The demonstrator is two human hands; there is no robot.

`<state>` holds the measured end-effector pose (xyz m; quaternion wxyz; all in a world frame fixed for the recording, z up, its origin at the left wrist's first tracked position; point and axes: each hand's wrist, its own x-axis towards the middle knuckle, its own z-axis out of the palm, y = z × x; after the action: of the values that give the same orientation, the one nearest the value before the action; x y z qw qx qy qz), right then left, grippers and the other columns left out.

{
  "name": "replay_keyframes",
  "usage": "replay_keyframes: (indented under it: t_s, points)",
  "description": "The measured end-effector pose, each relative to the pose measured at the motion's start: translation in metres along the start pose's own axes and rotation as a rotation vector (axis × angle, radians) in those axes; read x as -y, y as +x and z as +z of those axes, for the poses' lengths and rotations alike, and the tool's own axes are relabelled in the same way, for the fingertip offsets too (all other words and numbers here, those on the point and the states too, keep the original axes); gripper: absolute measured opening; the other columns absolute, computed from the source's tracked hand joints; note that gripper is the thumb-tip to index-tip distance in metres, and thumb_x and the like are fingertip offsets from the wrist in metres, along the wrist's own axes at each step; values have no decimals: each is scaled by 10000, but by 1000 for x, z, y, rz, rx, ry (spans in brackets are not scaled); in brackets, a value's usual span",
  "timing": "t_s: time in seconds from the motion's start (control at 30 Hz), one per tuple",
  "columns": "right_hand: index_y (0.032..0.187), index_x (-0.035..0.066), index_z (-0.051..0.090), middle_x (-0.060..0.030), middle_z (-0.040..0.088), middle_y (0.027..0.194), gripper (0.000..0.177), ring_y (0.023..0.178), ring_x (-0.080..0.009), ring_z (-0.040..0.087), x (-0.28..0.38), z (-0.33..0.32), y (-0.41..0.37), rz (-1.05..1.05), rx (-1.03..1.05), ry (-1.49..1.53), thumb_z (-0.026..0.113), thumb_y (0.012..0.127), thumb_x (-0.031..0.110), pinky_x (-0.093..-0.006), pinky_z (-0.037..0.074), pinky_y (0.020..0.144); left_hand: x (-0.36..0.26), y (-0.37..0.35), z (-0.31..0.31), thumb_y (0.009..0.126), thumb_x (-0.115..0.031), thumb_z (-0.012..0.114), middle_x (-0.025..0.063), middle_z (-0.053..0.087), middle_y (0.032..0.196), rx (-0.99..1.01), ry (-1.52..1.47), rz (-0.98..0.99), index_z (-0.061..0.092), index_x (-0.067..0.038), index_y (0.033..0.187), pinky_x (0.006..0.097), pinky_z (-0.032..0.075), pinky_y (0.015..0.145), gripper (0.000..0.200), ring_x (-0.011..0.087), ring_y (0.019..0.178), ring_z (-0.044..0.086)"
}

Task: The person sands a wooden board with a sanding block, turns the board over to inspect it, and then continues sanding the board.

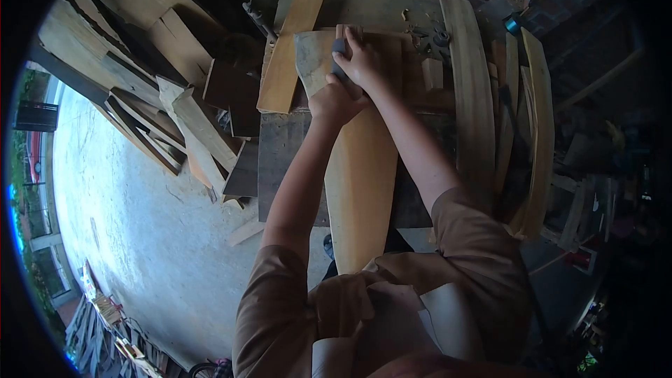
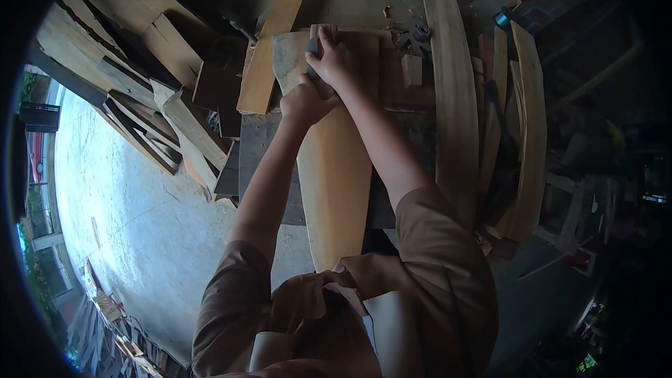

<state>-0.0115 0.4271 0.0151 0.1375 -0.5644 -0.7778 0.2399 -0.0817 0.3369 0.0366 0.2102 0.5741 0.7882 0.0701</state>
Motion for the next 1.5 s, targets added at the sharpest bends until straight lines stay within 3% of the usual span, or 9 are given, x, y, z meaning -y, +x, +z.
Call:
replay_keyframes:
  t_s: [0.23,0.3,0.43,0.63,0.77,0.9,1.13,1.27,1.5]
  points:
    - [1391,232,212,-244,531,869,763,728,-393,577,-8,29,-210,-93,3,-111,563,760,477,-441,481,620,20,-203,61,616,-604,632,107,615,604,100,43,-17,385,102,1028,320,500,457,854,233,547,637]
    - [1383,232,242,-218,510,888,766,726,-373,572,3,25,-290,-36,131,-102,598,740,447,-439,482,584,35,-274,79,600,-638,624,138,620,631,282,-23,-83,306,158,1152,354,507,468,1019,266,553,637]
    - [1358,230,311,-184,476,959,776,717,-357,566,4,40,-382,-104,10,-46,655,685,400,-430,492,563,59,-361,112,581,-665,618,138,610,604,370,-89,-74,228,182,1204,349,495,437,1122,269,533,632]
    - [1351,287,325,-155,501,829,769,591,-301,551,5,39,-341,-167,-1,-111,660,674,432,-398,469,500,54,-332,104,592,-644,634,113,591,555,249,-72,-51,270,196,1155,342,474,396,1074,251,477,610]
    - [1345,294,335,-161,511,774,761,568,-308,556,20,38,-250,-183,69,-94,663,677,448,-398,477,512,44,-253,70,597,-614,652,140,601,586,158,-81,-147,362,105,991,375,496,443,870,288,538,628]
    - [1354,333,286,-211,542,871,722,700,-361,604,48,33,-117,-161,125,-55,609,725,481,-423,507,632,51,-132,29,601,-618,643,175,604,604,6,-72,-165,387,70,880,393,513,511,785,321,596,636]
    - [1351,264,288,-217,569,1052,708,950,-351,573,81,43,70,-306,66,-78,559,741,500,-426,467,806,57,28,-35,623,-675,579,212,625,903,-90,-121,-238,428,81,1004,387,497,720,859,306,848,631]
    - [1358,260,289,-243,558,1026,714,912,-374,577,64,43,15,-270,36,-58,554,744,512,-424,472,789,56,-19,-20,615,-642,605,189,633,858,-65,-92,-222,431,76,1007,370,508,695,837,290,812,641]
    - [1360,269,301,-207,520,825,726,712,-372,574,20,46,-246,-160,38,-2,622,731,443,-436,480,628,49,-247,71,620,-575,636,176,618,652,55,-95,-150,384,33,932,380,512,507,729,303,605,639]
